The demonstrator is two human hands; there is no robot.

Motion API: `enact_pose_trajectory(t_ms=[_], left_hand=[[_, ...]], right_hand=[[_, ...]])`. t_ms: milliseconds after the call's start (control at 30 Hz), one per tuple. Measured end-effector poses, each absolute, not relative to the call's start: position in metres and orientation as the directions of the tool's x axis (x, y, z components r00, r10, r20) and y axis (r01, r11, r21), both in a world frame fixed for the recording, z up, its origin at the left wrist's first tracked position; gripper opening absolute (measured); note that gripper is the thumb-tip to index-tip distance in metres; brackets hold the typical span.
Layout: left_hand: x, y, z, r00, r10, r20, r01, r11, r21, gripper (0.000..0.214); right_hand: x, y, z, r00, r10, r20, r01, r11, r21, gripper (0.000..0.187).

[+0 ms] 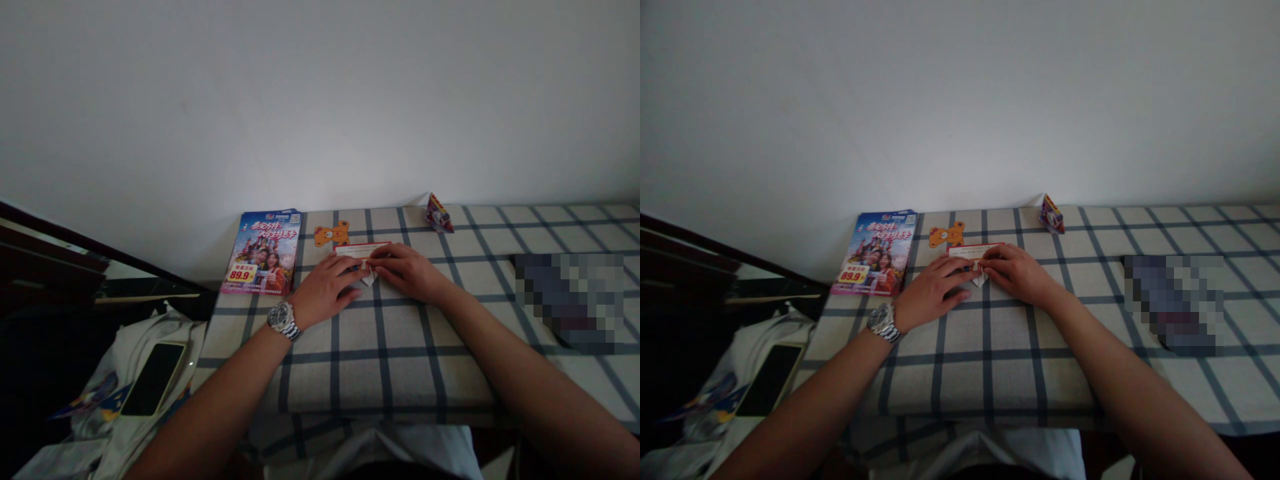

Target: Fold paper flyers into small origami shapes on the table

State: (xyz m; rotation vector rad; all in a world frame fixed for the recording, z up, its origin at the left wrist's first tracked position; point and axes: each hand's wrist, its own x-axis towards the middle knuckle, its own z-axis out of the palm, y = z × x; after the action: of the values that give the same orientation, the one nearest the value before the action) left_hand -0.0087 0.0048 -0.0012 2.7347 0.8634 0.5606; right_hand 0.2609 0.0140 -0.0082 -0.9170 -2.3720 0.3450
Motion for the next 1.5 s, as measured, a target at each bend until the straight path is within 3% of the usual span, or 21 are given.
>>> enact_pose_trajectory(t_ms=[267, 1167, 1500], left_hand=[[-0.0077, 0.0031, -0.0007, 0.751, 0.599, 0.278, 0.519, -0.796, 0.312, 0.046], [-0.0117, 0.0062, -0.0022, 0.764, 0.579, 0.284, 0.485, -0.806, 0.339, 0.05], [-0.0112, 0.006, -0.0011, 0.778, 0.568, 0.269, 0.477, -0.812, 0.335, 0.039]], right_hand=[[0.2591, 0.0129, -0.0054, -0.617, 0.664, 0.422, 0.544, 0.748, -0.381, 0.027], [0.262, 0.0172, -0.0087, -0.611, 0.653, 0.448, 0.478, 0.755, -0.448, 0.023], [0.2634, 0.0179, -0.01, -0.607, 0.659, 0.444, 0.505, 0.751, -0.425, 0.022]])
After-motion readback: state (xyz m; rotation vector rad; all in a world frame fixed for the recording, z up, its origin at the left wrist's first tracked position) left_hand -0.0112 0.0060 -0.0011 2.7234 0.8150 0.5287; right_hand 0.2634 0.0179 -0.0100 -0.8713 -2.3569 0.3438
